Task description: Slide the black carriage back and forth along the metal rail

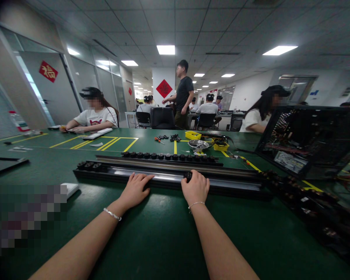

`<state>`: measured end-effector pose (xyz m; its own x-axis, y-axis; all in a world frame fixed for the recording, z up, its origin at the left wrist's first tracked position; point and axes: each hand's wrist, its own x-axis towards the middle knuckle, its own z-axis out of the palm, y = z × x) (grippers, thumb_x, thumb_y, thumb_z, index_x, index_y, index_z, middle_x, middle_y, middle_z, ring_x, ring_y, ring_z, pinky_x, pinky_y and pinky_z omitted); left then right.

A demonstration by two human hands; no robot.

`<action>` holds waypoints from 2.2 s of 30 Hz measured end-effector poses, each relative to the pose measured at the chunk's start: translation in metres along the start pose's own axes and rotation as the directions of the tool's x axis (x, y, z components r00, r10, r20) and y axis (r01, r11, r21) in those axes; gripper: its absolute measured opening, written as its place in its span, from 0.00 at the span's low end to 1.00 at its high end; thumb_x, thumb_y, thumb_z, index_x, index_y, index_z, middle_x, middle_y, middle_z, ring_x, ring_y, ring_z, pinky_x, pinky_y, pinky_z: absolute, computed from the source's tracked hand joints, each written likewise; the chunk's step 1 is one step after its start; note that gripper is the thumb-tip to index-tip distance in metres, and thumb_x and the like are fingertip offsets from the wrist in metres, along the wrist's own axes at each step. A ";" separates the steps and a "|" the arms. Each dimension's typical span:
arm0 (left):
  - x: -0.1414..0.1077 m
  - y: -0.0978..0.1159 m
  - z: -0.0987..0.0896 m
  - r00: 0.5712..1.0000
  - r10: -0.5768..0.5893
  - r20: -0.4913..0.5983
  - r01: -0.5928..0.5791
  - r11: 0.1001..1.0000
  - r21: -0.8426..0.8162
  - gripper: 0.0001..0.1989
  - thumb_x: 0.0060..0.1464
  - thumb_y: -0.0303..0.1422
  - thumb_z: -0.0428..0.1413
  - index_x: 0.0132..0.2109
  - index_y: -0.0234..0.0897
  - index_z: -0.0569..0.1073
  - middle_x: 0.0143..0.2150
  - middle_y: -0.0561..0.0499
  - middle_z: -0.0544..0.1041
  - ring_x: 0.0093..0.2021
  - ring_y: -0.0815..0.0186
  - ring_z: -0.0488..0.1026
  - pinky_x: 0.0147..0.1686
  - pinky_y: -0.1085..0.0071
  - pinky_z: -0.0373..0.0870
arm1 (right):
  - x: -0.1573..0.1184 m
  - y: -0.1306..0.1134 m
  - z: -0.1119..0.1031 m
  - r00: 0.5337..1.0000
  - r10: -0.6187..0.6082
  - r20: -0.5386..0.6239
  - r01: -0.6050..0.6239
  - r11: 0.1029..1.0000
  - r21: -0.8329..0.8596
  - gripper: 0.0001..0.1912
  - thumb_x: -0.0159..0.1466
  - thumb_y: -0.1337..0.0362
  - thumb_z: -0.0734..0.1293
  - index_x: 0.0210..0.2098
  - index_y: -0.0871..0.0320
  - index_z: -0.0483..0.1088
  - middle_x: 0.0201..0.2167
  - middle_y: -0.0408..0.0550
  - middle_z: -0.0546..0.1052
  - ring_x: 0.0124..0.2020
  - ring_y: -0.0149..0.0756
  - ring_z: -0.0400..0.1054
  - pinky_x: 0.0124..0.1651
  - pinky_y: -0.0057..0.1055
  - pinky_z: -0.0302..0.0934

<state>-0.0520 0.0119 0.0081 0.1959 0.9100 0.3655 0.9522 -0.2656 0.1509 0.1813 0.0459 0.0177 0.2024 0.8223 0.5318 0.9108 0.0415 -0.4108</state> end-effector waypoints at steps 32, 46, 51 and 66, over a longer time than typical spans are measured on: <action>0.000 -0.001 0.001 1.000 0.013 -0.018 -0.013 1.000 -0.002 0.27 0.51 0.31 0.52 0.59 0.48 0.61 0.51 0.50 0.70 0.55 0.60 0.63 0.63 0.52 0.42 | 0.004 0.007 0.000 0.998 0.067 -0.009 -0.067 0.997 -0.047 0.21 0.55 0.61 0.59 0.46 0.64 0.68 0.42 0.57 0.73 0.48 0.45 0.62 0.54 0.39 0.48; 0.000 -0.001 0.000 1.000 0.014 -0.021 -0.014 1.000 -0.022 0.27 0.51 0.31 0.52 0.59 0.48 0.61 0.51 0.50 0.70 0.55 0.60 0.63 0.62 0.52 0.42 | 0.007 0.014 0.000 0.998 0.069 -0.008 -0.069 0.995 -0.066 0.18 0.54 0.62 0.60 0.41 0.65 0.70 0.42 0.58 0.73 0.50 0.47 0.60 0.55 0.39 0.48; 0.000 -0.001 0.000 1.000 0.010 -0.014 -0.011 1.000 -0.021 0.26 0.52 0.31 0.52 0.59 0.47 0.62 0.52 0.50 0.70 0.56 0.60 0.63 0.63 0.52 0.41 | 0.008 0.014 -0.001 0.996 0.087 0.004 -0.086 0.994 -0.071 0.19 0.54 0.62 0.60 0.43 0.64 0.69 0.43 0.57 0.73 0.49 0.45 0.61 0.54 0.38 0.48; 0.000 -0.002 0.001 1.000 0.013 -0.023 -0.013 1.000 -0.017 0.26 0.51 0.31 0.52 0.59 0.48 0.62 0.51 0.50 0.70 0.55 0.60 0.63 0.62 0.52 0.42 | 0.010 0.019 -0.006 0.995 0.102 -0.004 -0.102 0.990 -0.095 0.18 0.54 0.61 0.61 0.41 0.64 0.70 0.41 0.58 0.73 0.47 0.46 0.63 0.52 0.39 0.50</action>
<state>-0.0532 0.0126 0.0070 0.2026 0.8988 0.3887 0.9455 -0.2829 0.1613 0.2027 0.0516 0.0200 0.2956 0.8200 0.4901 0.9155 -0.0967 -0.3905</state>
